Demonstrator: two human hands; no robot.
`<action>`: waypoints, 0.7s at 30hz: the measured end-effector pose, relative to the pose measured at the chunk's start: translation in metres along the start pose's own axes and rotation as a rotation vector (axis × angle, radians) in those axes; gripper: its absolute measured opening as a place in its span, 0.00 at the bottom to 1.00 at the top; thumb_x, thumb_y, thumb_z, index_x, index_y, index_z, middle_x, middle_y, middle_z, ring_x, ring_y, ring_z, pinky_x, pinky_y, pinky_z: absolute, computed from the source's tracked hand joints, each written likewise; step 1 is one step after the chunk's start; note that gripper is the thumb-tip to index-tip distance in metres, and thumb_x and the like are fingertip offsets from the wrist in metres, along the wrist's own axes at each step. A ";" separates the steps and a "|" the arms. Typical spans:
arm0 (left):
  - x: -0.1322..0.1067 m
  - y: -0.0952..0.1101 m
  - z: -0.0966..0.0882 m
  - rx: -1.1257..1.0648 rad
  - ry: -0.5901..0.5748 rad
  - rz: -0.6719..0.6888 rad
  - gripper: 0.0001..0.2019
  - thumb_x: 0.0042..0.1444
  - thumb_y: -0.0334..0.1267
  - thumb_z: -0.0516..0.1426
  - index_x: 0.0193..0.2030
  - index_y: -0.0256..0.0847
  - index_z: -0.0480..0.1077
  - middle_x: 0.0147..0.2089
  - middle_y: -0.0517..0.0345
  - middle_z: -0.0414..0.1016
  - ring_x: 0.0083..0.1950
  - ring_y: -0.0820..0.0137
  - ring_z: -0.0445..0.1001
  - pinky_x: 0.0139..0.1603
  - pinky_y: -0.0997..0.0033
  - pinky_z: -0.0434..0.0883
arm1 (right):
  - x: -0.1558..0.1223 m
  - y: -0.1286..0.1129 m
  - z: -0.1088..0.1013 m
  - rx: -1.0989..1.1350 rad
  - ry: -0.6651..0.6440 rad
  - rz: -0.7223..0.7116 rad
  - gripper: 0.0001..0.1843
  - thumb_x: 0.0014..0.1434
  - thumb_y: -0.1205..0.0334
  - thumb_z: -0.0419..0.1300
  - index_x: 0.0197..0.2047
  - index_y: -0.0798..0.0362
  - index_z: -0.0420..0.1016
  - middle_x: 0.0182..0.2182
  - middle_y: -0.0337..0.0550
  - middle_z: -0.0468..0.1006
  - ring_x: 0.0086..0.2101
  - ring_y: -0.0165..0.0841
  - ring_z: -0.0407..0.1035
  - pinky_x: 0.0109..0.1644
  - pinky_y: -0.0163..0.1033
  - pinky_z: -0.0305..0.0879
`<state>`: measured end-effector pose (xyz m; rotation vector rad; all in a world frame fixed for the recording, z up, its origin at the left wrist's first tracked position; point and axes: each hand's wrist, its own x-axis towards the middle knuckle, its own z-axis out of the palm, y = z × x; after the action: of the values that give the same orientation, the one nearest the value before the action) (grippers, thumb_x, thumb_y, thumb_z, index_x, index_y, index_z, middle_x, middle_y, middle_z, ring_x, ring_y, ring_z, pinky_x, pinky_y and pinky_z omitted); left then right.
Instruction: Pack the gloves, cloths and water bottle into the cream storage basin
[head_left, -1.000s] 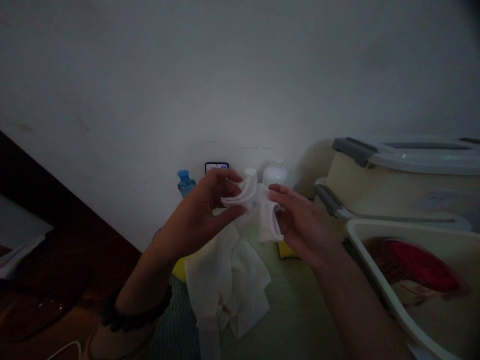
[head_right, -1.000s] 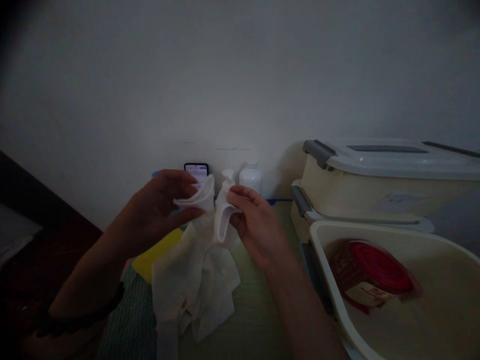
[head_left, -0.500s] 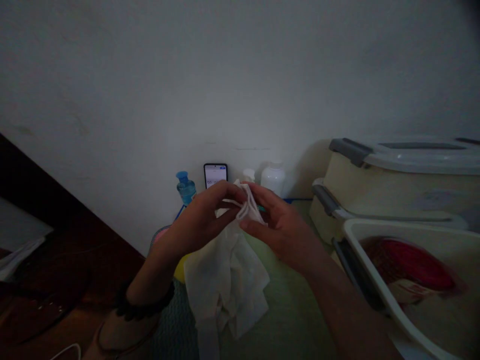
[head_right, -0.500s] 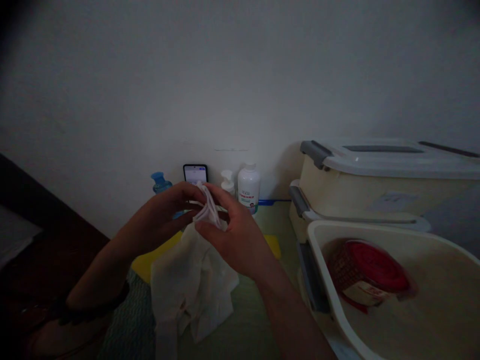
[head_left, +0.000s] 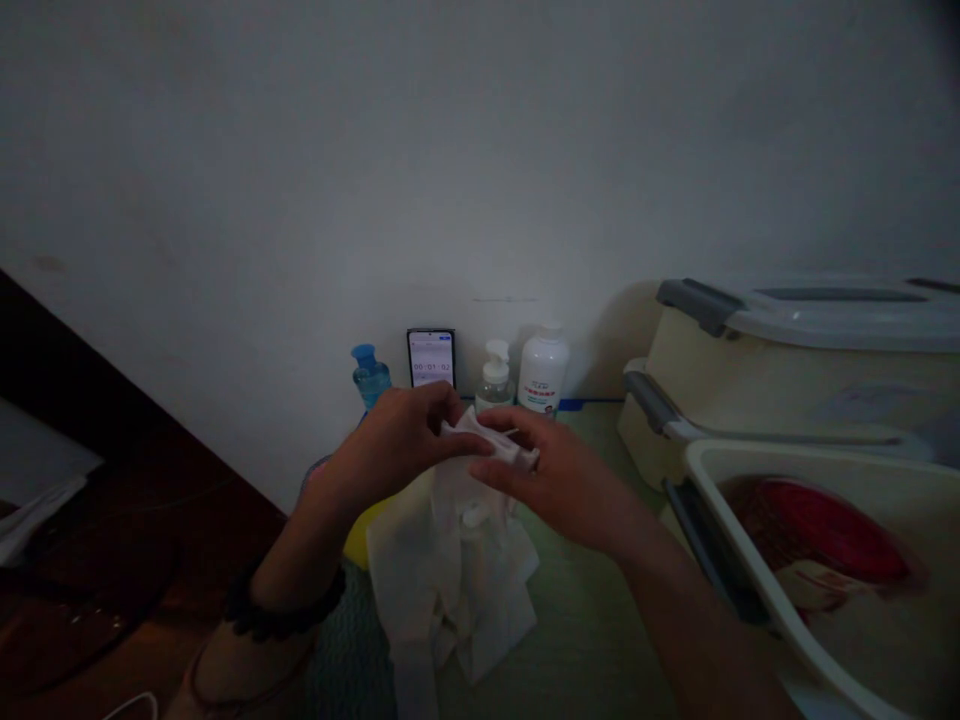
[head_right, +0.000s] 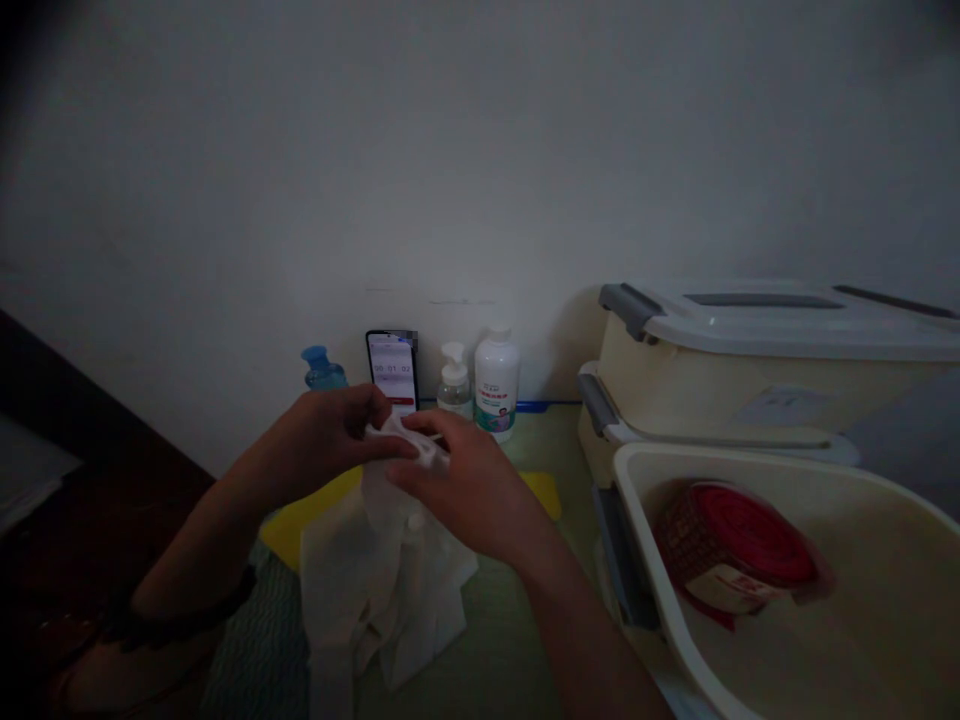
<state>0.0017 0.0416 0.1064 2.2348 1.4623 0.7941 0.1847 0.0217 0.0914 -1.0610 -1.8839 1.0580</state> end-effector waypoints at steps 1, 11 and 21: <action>0.000 -0.001 -0.002 -0.016 -0.027 0.000 0.15 0.44 0.49 0.63 0.28 0.38 0.68 0.19 0.67 0.65 0.22 0.76 0.64 0.21 0.78 0.57 | 0.000 0.000 0.000 -0.014 -0.001 -0.018 0.16 0.55 0.63 0.60 0.48 0.52 0.71 0.46 0.44 0.76 0.43 0.34 0.71 0.45 0.40 0.66; -0.009 -0.011 -0.035 -0.065 -0.048 -0.012 0.10 0.54 0.43 0.56 0.33 0.40 0.74 0.29 0.61 0.77 0.30 0.73 0.74 0.30 0.77 0.70 | 0.000 -0.007 -0.006 -0.126 0.200 0.022 0.11 0.58 0.64 0.56 0.43 0.53 0.75 0.32 0.41 0.77 0.28 0.30 0.69 0.31 0.35 0.63; -0.002 -0.002 -0.012 -0.176 -0.081 0.111 0.11 0.53 0.45 0.58 0.34 0.39 0.67 0.33 0.60 0.74 0.36 0.71 0.74 0.38 0.73 0.71 | -0.003 -0.009 0.000 0.197 0.095 0.046 0.05 0.56 0.63 0.57 0.32 0.50 0.62 0.24 0.31 0.62 0.24 0.24 0.58 0.24 0.30 0.54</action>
<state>-0.0081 0.0403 0.1138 2.2016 1.1920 0.8217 0.1827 0.0162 0.0993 -1.0258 -1.6503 1.1724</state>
